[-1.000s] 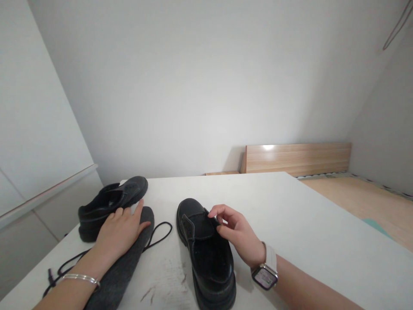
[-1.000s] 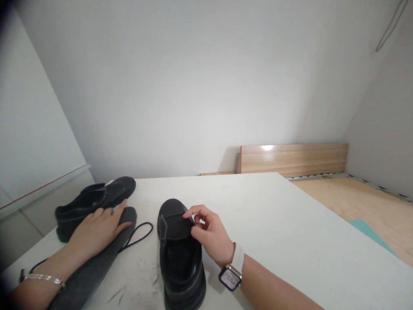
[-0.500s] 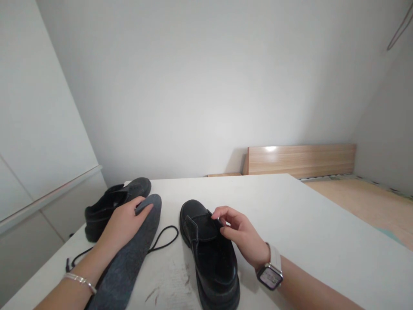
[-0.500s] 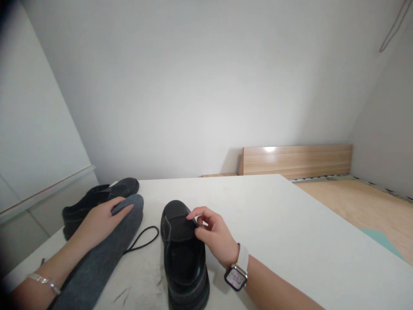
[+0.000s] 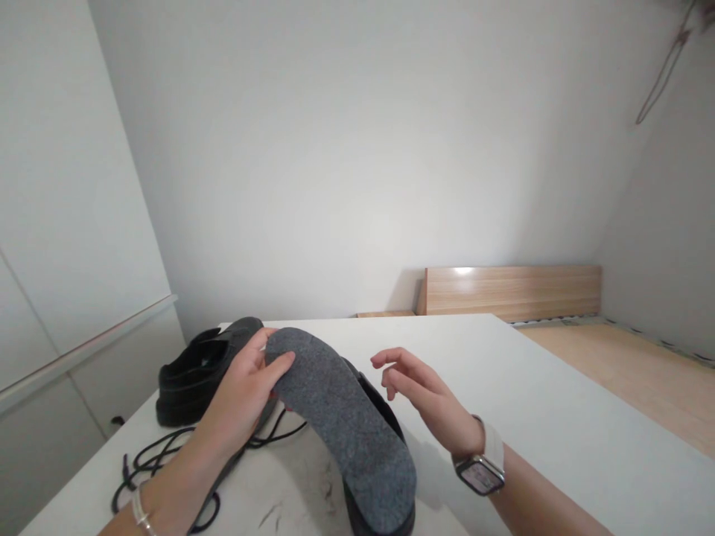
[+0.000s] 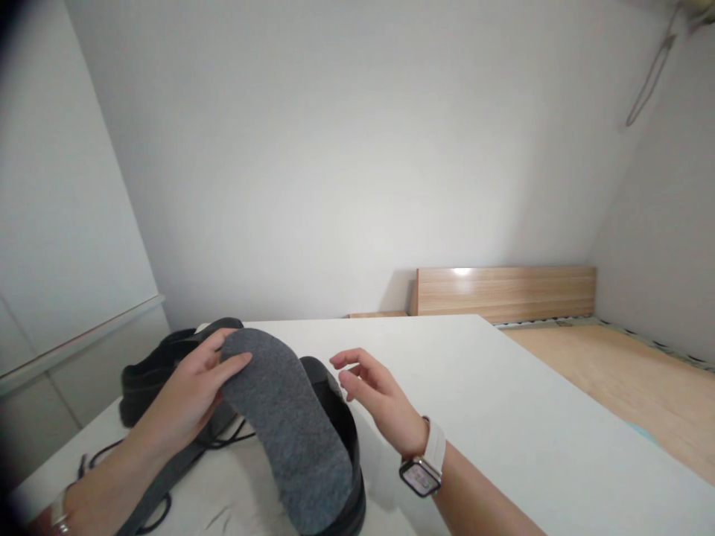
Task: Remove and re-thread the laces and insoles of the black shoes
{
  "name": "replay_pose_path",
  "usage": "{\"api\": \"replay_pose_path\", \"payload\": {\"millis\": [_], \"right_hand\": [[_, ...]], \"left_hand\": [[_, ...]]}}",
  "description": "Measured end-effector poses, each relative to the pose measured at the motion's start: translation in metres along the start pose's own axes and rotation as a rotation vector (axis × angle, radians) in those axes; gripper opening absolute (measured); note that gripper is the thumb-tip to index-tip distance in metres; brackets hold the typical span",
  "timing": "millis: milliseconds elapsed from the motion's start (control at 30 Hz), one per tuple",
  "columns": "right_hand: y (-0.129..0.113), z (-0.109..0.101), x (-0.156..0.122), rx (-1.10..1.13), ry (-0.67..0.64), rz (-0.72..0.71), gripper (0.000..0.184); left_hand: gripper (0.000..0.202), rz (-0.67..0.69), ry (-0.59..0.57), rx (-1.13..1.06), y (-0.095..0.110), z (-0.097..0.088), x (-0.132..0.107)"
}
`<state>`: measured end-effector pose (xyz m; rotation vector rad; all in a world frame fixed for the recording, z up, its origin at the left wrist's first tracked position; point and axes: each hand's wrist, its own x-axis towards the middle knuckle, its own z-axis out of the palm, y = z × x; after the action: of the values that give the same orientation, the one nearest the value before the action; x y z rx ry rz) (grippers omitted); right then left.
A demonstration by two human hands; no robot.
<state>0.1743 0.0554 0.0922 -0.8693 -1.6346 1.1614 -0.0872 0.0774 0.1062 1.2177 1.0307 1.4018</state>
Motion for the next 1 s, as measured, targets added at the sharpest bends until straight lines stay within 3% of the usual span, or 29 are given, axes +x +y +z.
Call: {"api": "replay_pose_path", "payload": {"millis": [100, 200, 300, 367, 500, 567, 667, 767, 867, 1000], "right_hand": [[-0.032, 0.006, -0.006, -0.175, -0.141, -0.022, 0.052], [-0.050, 0.018, -0.011, -0.539, -0.228, 0.008, 0.073], [-0.050, 0.021, -0.012, -0.748, -0.059, -0.025, 0.040], [-0.048, 0.013, -0.012, -0.620, 0.011, 0.028, 0.016], [-0.051, -0.013, -0.016, -0.052, 0.001, 0.334, 0.037], [-0.055, -0.023, -0.023, 0.144, 0.006, 0.417, 0.044], [-0.059, -0.030, -0.033, 0.272, -0.021, 0.504, 0.048], [-0.060, -0.031, -0.039, 0.242, -0.027, 0.516, 0.047], [-0.063, -0.029, -0.041, 0.118, -0.014, 0.489, 0.044], [-0.077, -0.028, -0.041, -0.327, -0.096, 0.472, 0.036]], "left_hand": [[0.037, 0.125, 0.012, 0.115, 0.002, 0.022, -0.001], [0.036, 0.131, 0.019, 0.086, 0.003, 0.045, -0.005], [0.035, 0.127, -0.104, -0.009, 0.002, 0.061, -0.011], [0.040, 0.195, -0.254, 0.064, -0.001, 0.066, -0.015], [0.041, 0.431, -0.526, 0.946, -0.010, 0.071, -0.020], [0.051, 0.467, -0.562, 1.261, -0.014, 0.078, -0.020], [0.048, 0.450, -0.552, 1.384, -0.017, 0.092, -0.019], [0.049, 0.427, -0.524, 1.459, -0.017, 0.101, -0.019], [0.054, 0.407, -0.471, 1.474, -0.015, 0.099, -0.019], [0.030, 0.362, -0.455, 1.450, -0.010, 0.084, -0.011]]}}
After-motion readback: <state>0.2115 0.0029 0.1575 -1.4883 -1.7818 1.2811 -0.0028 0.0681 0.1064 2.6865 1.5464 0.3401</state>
